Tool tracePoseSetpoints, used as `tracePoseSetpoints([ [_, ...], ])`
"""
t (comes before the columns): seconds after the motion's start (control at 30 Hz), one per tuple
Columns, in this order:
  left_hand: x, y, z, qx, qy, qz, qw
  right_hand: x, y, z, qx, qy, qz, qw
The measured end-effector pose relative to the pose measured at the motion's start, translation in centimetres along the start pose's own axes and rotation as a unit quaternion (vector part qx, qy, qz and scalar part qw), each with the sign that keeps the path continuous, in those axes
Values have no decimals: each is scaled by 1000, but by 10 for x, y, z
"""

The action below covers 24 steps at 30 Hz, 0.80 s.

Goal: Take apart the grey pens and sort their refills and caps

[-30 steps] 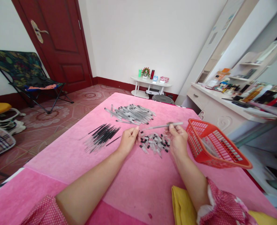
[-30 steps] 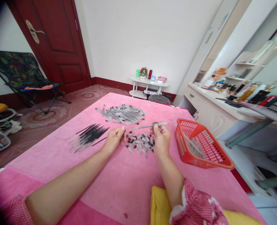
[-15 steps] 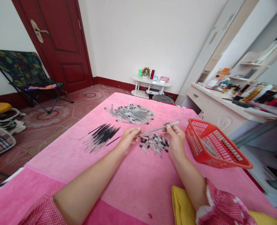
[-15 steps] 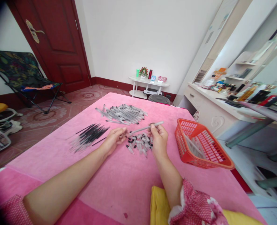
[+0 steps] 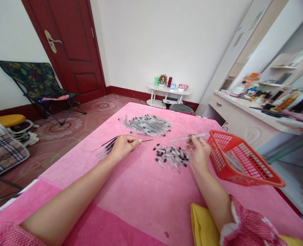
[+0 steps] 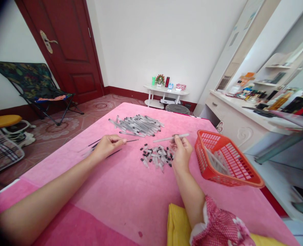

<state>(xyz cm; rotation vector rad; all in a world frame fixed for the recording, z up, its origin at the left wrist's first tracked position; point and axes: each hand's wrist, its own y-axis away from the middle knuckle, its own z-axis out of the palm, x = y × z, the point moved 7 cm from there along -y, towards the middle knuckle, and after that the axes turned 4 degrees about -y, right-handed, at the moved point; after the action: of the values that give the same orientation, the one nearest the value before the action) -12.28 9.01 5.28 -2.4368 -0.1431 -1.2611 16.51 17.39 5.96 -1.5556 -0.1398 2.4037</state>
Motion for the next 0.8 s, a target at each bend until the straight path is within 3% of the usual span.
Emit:
tracePoseSetpoints([
  [0.13, -30, 13, -65, 75, -145, -52, 985, -3, 6, 8, -25, 20, -19, 999],
  [0.23, -57, 26, -97, 98, -224, -125, 962, -3, 8, 11, -35, 30, -21, 999],
  [0.33, -75, 38, -106, 69, -280, -172, 942, -3, 8, 12, -43, 33, -20, 998],
  [0.4, -76, 44, -104, 29, -316, -168, 933, -4, 9, 13, -48, 32, -21, 998],
  [0.47, -68, 48, -104, 13, -362, -148, 920, -6, 9, 13, -47, 32, -21, 998],
  [0.57, -40, 52, -107, 49, -418, -116, 900, -8, 10, 13, -43, 35, -20, 998],
  [0.6, -30, 51, -106, 64, -413, -105, 902, -8, 10, 13, -43, 37, -20, 998],
  [0.67, -10, 46, -93, 70, -339, -83, 935, -8, 9, 15, -50, 37, -21, 998],
  [0.73, 2, 37, -63, 31, -154, -87, 984, -10, 9, 16, -61, 34, -25, 997],
  [0.77, 6, 32, -42, 3, -29, -112, 993, -11, 9, 17, -68, 32, -27, 997],
  [0.8, 8, 27, -20, -23, 93, -148, 984, -12, 9, 19, -75, 33, -29, 996],
])
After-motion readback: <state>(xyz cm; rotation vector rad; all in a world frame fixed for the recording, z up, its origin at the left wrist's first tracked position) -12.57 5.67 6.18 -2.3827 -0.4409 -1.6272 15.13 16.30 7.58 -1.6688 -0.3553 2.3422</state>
